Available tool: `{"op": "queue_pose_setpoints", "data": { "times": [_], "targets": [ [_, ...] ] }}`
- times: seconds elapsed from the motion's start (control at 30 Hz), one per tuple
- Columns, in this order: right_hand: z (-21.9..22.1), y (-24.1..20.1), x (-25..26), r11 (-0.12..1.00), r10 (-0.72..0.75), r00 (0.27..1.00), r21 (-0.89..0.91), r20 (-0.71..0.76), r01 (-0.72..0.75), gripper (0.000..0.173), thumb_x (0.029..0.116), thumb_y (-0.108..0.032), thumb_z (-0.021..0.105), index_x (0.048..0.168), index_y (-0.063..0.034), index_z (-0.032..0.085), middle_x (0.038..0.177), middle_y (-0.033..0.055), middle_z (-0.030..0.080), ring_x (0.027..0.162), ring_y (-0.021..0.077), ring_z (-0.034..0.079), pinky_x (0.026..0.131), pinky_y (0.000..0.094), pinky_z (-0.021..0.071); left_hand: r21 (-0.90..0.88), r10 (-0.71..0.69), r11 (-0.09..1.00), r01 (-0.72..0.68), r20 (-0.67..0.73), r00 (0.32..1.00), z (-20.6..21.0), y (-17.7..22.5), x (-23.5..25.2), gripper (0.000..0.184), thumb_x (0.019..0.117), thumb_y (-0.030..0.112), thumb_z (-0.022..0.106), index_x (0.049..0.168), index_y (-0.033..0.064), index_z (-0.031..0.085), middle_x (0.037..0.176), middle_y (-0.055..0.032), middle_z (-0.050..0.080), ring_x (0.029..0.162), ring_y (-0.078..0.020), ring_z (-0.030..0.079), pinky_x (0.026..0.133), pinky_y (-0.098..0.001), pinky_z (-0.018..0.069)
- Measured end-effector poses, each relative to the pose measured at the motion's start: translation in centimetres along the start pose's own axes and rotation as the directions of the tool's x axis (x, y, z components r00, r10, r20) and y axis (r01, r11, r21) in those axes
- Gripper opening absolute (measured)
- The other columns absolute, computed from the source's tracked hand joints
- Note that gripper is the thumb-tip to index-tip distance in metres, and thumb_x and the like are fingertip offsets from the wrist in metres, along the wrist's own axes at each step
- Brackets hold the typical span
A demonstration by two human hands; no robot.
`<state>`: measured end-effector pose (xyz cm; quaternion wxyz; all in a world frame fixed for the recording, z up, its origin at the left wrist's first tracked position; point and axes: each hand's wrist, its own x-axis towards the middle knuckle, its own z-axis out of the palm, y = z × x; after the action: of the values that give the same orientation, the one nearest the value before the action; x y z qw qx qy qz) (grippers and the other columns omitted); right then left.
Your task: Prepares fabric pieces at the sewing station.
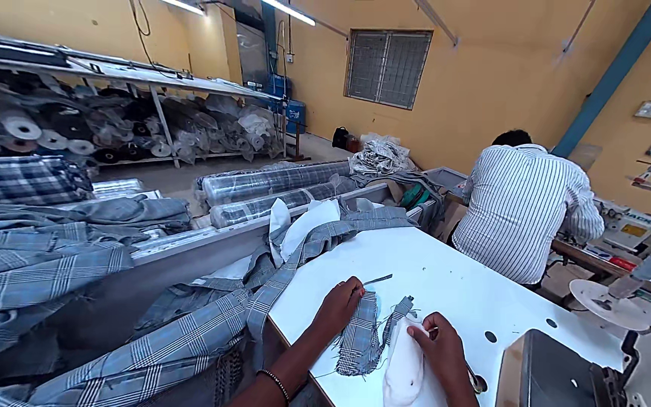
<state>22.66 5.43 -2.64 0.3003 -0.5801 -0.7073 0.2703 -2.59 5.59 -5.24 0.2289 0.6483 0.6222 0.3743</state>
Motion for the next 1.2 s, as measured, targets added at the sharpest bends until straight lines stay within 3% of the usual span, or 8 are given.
{"op": "queue_pose_setpoints", "data": {
  "times": [0.17, 0.27, 0.5, 0.77, 0.97, 1.07, 1.13, 1.2],
  "targets": [
    [0.1, -0.7, -0.2, 0.998, 0.039, 0.998, 0.045, 0.048, -0.041, 0.024, 0.0907, -0.012, 0.076, 0.105, 0.0031, 0.065, 0.100, 0.0165, 0.065, 0.079, 0.0226, 0.064, 0.075, 0.0390, 0.0549, -0.018, -0.005, 1.000, 0.005, -0.005, 1.000, 0.1, -0.5, 0.1, 0.032, 0.1081, 0.025, 0.044, 0.113, -0.0005, 0.063, 0.093, -0.0160, 0.064, 0.090, -0.0291, 0.063, 0.088, -0.0468, 0.0494],
    [0.5, -0.6, -0.4, 0.999, 0.016, 0.999, 0.045, -0.038, -0.014, 0.021, 0.0886, -0.016, 0.079, 0.097, 0.0008, 0.070, 0.097, 0.0140, 0.063, 0.075, 0.0199, 0.062, 0.072, 0.0366, 0.0541, -0.016, -0.001, 1.000, 0.001, 0.002, 1.000, 0.1, -0.6, -0.1, 0.030, 0.1075, 0.025, 0.046, 0.110, 0.0005, 0.064, 0.090, -0.0143, 0.063, 0.086, -0.0273, 0.062, 0.085, -0.0460, 0.0496],
    [0.5, -1.7, -1.1, 0.983, -0.022, 0.998, -0.181, -0.059, 0.011, 0.020, 0.0972, -0.027, 0.069, 0.098, -0.0096, 0.078, 0.096, 0.0062, 0.073, 0.081, 0.0229, 0.069, 0.073, 0.0469, 0.0537, -0.034, -0.013, 0.999, 0.013, 0.002, 1.000, 0.1, -0.8, -0.2, 0.028, 0.1072, 0.026, 0.048, 0.109, 0.0030, 0.064, 0.088, -0.0108, 0.063, 0.085, -0.0239, 0.061, 0.083, -0.0434, 0.0497],
    [0.8, -1.1, -1.3, 0.863, -0.497, 0.856, -0.188, -0.140, 0.470, 0.011, 0.0871, -0.016, 0.075, 0.091, -0.0063, 0.077, 0.111, 0.0116, 0.071, 0.091, 0.0256, 0.070, 0.074, 0.0410, 0.0599, -0.058, 0.007, 0.998, -0.007, -0.006, 1.000, 0.1, -0.7, -0.2, 0.031, 0.1073, 0.027, 0.045, 0.110, 0.0033, 0.064, 0.090, -0.0106, 0.062, 0.085, -0.0228, 0.060, 0.082, -0.0414, 0.0493],
    [1.6, -0.2, -1.3, 0.781, -0.602, 0.786, -0.305, -0.142, 0.544, 0.005, 0.0834, -0.006, 0.069, 0.088, -0.0052, 0.071, 0.099, 0.0096, 0.074, 0.075, 0.0234, 0.071, 0.061, 0.0390, 0.0591, -0.071, -0.004, 0.997, 0.005, 0.007, 1.000, -0.2, -0.6, -0.3, 0.032, 0.1071, 0.028, 0.044, 0.111, 0.0026, 0.064, 0.092, -0.0118, 0.063, 0.087, -0.0236, 0.061, 0.084, -0.0422, 0.0494],
    [2.1, 0.0, -1.2, 0.776, -0.605, 0.778, -0.347, -0.170, 0.527, 0.011, 0.0850, -0.004, 0.068, 0.094, -0.0039, 0.073, 0.087, 0.0083, 0.073, 0.071, 0.0252, 0.070, 0.062, 0.0409, 0.0592, -0.065, -0.004, 0.998, 0.004, 0.007, 1.000, -0.1, -0.6, -0.3, 0.033, 0.1073, 0.028, 0.044, 0.112, 0.0021, 0.064, 0.093, -0.0129, 0.063, 0.089, -0.0250, 0.061, 0.086, -0.0429, 0.0488],
    [2.2, 0.2, -1.2, 0.787, -0.593, 0.782, -0.341, -0.192, 0.514, 0.024, 0.0879, -0.006, 0.069, 0.112, -0.0043, 0.072, 0.088, 0.0058, 0.072, 0.073, 0.0238, 0.070, 0.065, 0.0397, 0.0596, -0.063, 0.009, 0.998, -0.009, -0.004, 1.000, 0.0, -0.6, -0.4, 0.033, 0.1072, 0.028, 0.044, 0.113, 0.0016, 0.064, 0.093, -0.0135, 0.063, 0.089, -0.0257, 0.061, 0.085, -0.0435, 0.0489],
    [2.1, 0.5, -1.1, 0.793, -0.586, 0.788, -0.339, -0.191, 0.507, 0.025, 0.0880, -0.007, 0.069, 0.112, -0.0064, 0.075, 0.089, 0.0070, 0.073, 0.076, 0.0257, 0.071, 0.066, 0.0419, 0.0596, -0.059, 0.017, 0.998, -0.018, -0.029, 0.999, 0.0, -0.5, -0.4, 0.033, 0.1069, 0.028, 0.045, 0.112, 0.0015, 0.065, 0.094, -0.0135, 0.063, 0.090, -0.0254, 0.061, 0.086, -0.0424, 0.0488]
  ]
}}
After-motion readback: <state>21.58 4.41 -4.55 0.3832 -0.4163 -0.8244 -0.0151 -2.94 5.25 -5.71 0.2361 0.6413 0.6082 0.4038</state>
